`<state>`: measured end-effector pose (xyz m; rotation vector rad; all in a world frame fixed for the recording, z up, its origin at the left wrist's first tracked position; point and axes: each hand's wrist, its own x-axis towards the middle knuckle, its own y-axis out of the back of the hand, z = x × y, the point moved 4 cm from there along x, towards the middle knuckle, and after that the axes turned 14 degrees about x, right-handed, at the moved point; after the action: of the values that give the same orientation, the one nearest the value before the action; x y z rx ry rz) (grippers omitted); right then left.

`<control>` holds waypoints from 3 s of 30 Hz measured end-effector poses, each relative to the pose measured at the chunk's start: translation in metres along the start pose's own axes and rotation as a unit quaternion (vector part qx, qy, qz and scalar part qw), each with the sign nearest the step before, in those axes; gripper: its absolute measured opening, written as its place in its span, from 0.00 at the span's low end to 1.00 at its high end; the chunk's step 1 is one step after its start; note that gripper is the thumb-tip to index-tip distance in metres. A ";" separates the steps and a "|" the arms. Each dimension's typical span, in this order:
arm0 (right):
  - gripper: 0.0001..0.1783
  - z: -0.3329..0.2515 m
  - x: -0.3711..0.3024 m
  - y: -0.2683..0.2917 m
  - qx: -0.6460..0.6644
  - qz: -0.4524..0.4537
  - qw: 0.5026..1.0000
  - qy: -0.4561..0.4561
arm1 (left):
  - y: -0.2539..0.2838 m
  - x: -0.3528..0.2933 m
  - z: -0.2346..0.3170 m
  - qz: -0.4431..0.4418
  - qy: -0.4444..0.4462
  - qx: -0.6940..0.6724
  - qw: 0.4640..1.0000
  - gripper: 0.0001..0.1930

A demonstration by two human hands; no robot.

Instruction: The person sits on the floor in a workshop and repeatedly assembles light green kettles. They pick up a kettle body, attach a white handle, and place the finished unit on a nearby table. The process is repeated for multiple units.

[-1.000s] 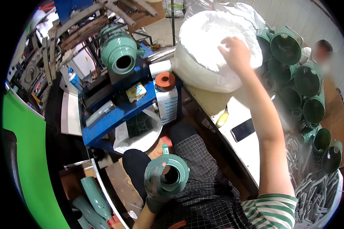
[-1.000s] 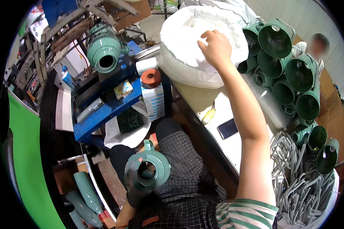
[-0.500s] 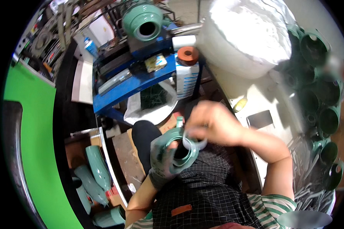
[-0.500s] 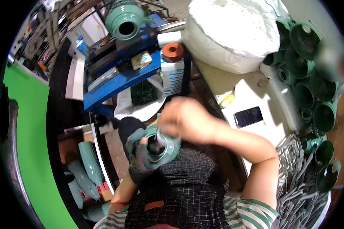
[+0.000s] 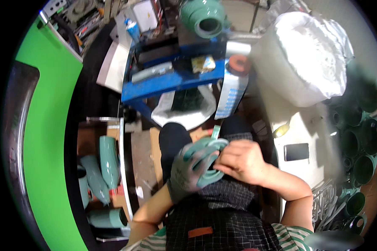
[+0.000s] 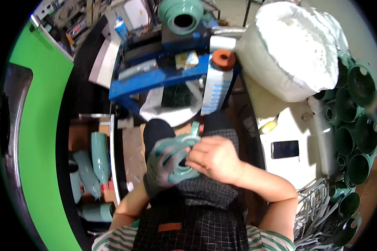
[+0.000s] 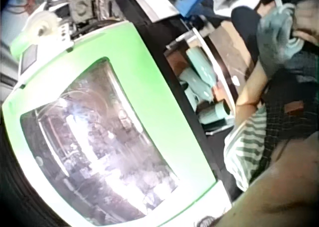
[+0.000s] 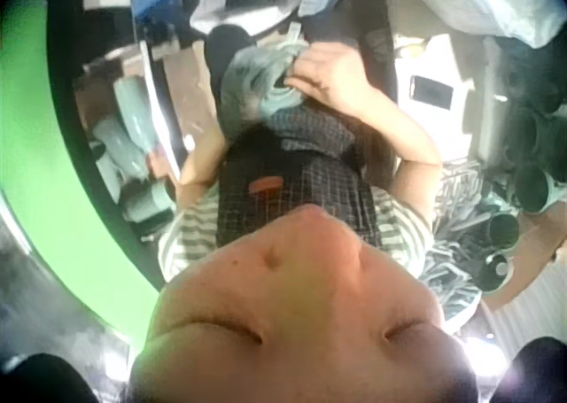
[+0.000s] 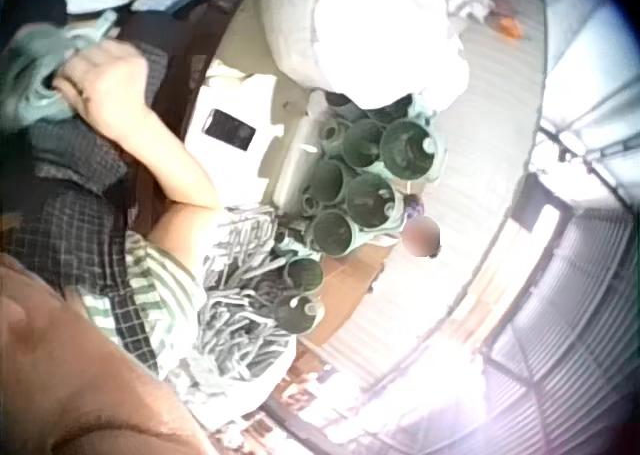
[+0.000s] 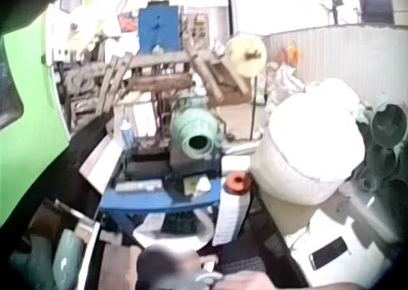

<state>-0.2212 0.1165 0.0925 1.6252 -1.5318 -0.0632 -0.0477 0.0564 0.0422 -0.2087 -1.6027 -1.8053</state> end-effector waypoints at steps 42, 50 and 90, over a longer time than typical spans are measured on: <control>0.20 0.017 -0.008 -0.040 0.002 -0.064 0.998 0.014 | 0.019 0.068 -0.014 -0.364 -0.054 0.289 0.884 0.18; 0.29 0.189 -0.032 0.005 0.394 0.449 0.752 -0.281 | 0.012 0.097 -0.074 -0.160 0.098 -0.174 0.967 0.16; 0.59 -0.014 -0.225 -0.034 0.699 0.173 0.371 -0.586 | -0.052 0.010 0.056 -0.084 -0.005 -0.418 0.905 0.07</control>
<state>-0.2403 0.3056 -0.0339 2.5710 -3.7034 0.6853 -0.1040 0.1028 0.0182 -0.4726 -0.7655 -2.5381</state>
